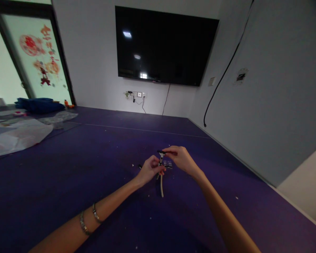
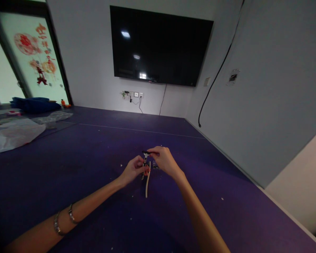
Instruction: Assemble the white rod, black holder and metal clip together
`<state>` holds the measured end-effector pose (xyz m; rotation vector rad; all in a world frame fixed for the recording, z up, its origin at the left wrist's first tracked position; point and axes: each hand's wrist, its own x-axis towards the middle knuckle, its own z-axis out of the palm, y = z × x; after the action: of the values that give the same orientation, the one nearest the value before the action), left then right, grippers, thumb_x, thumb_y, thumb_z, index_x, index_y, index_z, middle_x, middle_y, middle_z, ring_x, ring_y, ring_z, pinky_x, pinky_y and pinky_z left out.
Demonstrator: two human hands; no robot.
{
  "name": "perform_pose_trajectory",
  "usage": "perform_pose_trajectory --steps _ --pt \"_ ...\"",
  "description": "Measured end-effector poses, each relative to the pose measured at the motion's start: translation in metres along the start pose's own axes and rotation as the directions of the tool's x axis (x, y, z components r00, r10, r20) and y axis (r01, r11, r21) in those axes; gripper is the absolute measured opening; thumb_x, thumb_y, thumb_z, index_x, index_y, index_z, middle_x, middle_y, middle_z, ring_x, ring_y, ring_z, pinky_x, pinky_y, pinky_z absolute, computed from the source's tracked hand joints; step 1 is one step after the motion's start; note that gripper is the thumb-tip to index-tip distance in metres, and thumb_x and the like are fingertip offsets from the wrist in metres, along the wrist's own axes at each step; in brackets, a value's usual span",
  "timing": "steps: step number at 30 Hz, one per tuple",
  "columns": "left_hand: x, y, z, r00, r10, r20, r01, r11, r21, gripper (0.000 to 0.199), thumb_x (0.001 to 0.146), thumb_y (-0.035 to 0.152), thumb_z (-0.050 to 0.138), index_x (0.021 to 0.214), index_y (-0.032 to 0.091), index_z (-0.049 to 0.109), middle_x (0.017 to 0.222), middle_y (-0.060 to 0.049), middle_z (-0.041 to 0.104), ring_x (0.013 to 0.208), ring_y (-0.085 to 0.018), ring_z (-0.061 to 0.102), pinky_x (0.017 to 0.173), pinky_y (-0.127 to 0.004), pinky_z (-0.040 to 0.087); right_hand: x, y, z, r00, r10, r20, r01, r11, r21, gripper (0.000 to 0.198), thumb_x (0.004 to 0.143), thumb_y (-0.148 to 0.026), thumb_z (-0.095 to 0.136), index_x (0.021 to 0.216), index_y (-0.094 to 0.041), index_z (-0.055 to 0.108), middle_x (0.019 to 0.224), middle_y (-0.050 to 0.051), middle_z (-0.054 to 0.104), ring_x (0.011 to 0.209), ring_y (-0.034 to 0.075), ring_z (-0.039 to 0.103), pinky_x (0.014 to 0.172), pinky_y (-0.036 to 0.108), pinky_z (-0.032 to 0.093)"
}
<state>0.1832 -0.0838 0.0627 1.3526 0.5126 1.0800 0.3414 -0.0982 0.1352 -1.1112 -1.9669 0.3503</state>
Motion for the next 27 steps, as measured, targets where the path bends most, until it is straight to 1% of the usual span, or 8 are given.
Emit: perform_pose_trajectory --steps 7,16,21,27 --pt "-0.0001 -0.0001 -0.0004 1.0 -0.005 0.005 0.005 1.0 0.02 0.04 0.063 0.03 0.074 0.074 0.019 0.038 0.06 0.001 0.064 0.05 -0.012 0.06 0.053 -0.025 0.045 -0.0004 -0.0006 -0.0002 1.0 -0.026 0.018 0.026 1.0 -0.01 0.024 0.077 -0.01 0.052 0.089 -0.019 0.071 0.087 0.005 0.07 0.079 0.016 0.063 0.072 0.028 0.046" --pt "-0.0006 -0.0024 0.001 1.0 -0.002 0.0 0.002 1.0 0.031 0.038 0.064 0.031 0.072 0.074 0.019 0.038 0.06 0.002 0.063 0.05 -0.012 0.06 0.052 -0.024 0.045 -0.0017 -0.006 -0.0035 0.994 -0.097 0.058 0.103 0.988 -0.111 0.026 0.077 -0.005 0.047 0.086 -0.018 0.069 0.081 0.004 0.067 0.073 0.014 0.058 0.068 0.025 0.042" --pt "-0.001 -0.0049 0.0016 1.0 -0.01 -0.016 0.011 1.0 0.027 0.037 0.065 0.032 0.072 0.075 0.018 0.039 0.059 0.002 0.063 0.05 -0.013 0.06 0.05 -0.024 0.044 -0.0018 -0.0058 -0.0036 0.993 -0.089 0.076 0.098 0.987 -0.129 0.026 0.077 -0.004 0.047 0.084 -0.018 0.068 0.078 0.003 0.065 0.07 0.013 0.056 0.065 0.024 0.04" --pt "-0.0034 -0.0036 0.0049 0.999 -0.028 -0.039 0.029 1.0 0.006 0.036 0.064 0.033 0.072 0.075 0.018 0.041 0.06 0.002 0.062 0.049 -0.013 0.06 0.05 -0.024 0.044 -0.0023 -0.0057 -0.0031 0.992 -0.09 0.082 0.101 0.986 -0.132 0.028 0.076 -0.004 0.046 0.084 -0.018 0.068 0.079 0.004 0.065 0.072 0.014 0.057 0.067 0.025 0.04"
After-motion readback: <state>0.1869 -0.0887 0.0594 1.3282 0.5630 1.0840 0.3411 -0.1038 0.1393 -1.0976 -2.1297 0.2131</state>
